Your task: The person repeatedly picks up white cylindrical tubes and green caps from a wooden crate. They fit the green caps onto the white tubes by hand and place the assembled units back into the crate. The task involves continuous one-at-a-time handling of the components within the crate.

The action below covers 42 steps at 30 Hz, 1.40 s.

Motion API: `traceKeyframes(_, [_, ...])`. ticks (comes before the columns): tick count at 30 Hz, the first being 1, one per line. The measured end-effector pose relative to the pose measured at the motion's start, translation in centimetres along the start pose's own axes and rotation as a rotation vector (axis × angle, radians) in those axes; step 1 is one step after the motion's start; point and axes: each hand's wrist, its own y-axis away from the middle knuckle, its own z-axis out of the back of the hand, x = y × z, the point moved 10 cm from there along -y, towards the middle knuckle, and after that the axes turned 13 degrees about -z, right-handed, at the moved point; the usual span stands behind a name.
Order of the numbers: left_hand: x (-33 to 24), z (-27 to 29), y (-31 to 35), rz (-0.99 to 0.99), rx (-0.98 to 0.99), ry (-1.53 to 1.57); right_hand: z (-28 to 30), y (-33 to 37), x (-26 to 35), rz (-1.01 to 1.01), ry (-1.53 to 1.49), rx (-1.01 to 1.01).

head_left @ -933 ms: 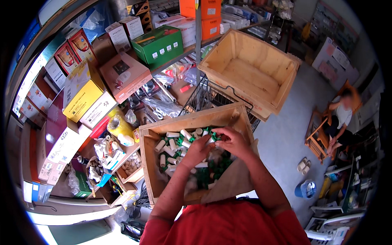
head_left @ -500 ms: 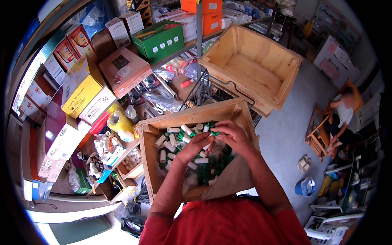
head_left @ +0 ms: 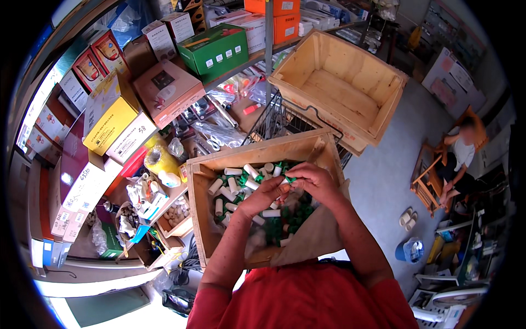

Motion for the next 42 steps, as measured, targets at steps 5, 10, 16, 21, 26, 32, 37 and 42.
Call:
traceKeyframes(5, [0.3, 0.1, 0.0, -0.018, 0.006, -0.047, 0.1, -0.1, -0.2, -0.005, 0.055, -0.019])
traceKeyframes(10, [0.3, 0.1, -0.1, -0.027, 0.004, -0.158, 0.3, -0.1, -0.5, -0.046, 0.107, -0.025])
traceKeyframes(16, [-0.3, 0.1, -0.3, -0.051, -0.027, -0.294, 0.4, -0.2, -0.9, -0.1, 0.104, -0.034])
traceKeyframes(21, [-1.2, 0.2, -0.3, -0.175, -0.078, -0.499, 0.5, -0.1, -1.6, -0.189, 0.085, -0.053])
traceKeyframes(26, [-1.5, 0.1, -0.4, -0.213, -0.087, -0.699, 0.8, -0.1, -2.5, -0.22, 0.201, -0.093])
traceKeyframes(32, [-1.7, 0.0, -0.4, -0.171, -0.12, -0.822, 0.9, -0.2, -3.3, -0.265, 0.234, -0.092])
traceKeyframes(37, [-2.9, 0.2, -0.5, -0.315, -0.175, -0.916, 0.7, -0.1, -2.2, -0.227, 0.215, -0.108])
traceKeyframes(42, [-4.2, 0.3, -0.3, -0.444, -0.196, -0.955, 0.4, -0.1, -2.3, -0.215, 0.197, -0.092])
